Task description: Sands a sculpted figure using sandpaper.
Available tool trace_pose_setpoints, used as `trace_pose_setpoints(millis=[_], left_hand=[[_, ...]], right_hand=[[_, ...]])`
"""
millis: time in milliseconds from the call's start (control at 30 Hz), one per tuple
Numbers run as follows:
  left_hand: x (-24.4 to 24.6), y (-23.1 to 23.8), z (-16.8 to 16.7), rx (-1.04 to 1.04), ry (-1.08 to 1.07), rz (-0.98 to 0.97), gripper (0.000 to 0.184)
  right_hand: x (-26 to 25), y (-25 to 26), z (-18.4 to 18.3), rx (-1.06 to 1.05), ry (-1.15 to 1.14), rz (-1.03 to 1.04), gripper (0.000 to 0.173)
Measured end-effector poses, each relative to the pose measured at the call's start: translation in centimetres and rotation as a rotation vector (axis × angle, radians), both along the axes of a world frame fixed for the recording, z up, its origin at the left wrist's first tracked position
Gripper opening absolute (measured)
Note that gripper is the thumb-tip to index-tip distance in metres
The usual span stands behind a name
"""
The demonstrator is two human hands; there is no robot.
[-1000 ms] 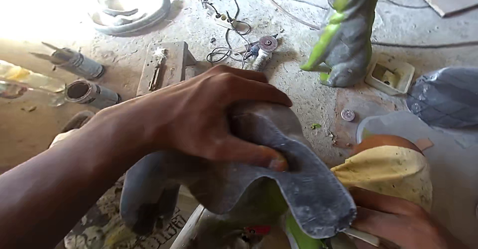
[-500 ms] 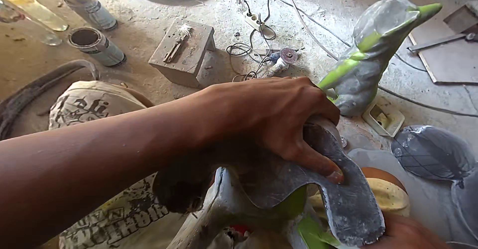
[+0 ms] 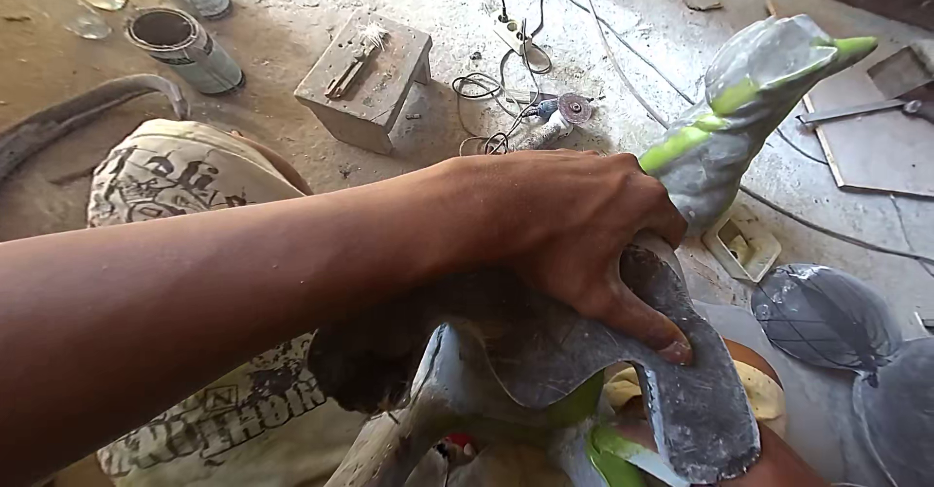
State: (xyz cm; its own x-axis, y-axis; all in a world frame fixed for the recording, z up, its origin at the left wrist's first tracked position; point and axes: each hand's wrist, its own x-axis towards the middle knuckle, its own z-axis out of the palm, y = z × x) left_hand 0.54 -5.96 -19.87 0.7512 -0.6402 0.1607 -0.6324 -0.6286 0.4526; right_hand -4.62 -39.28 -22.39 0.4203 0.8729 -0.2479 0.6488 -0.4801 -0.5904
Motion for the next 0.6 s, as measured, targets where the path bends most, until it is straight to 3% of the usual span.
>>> trace_pose_setpoints(millis=[100,200,400,600], left_hand=[[0.1,-0.2,0.2,0.013,0.022,0.005,0.062],[0.0,-0.3,0.2,0.015,0.028,0.005,0.062],[0.1,-0.7,0.1,0.005,0.026,0.009,0.063],[0.2,-0.6,0.0,0.006,0.013,0.005,0.062]], right_hand=[[-0.4,0.0,-1.4,0.017,0.036,-0.058,0.026],[-1.0,1.1,-0.4,0.039,0.070,-0.099,0.026],[-0.8,0.7,1.5,-0.052,0.069,0.054,0.031],[0.3,-0.7,2.2,0.020,0.190,0.032,0.023]])
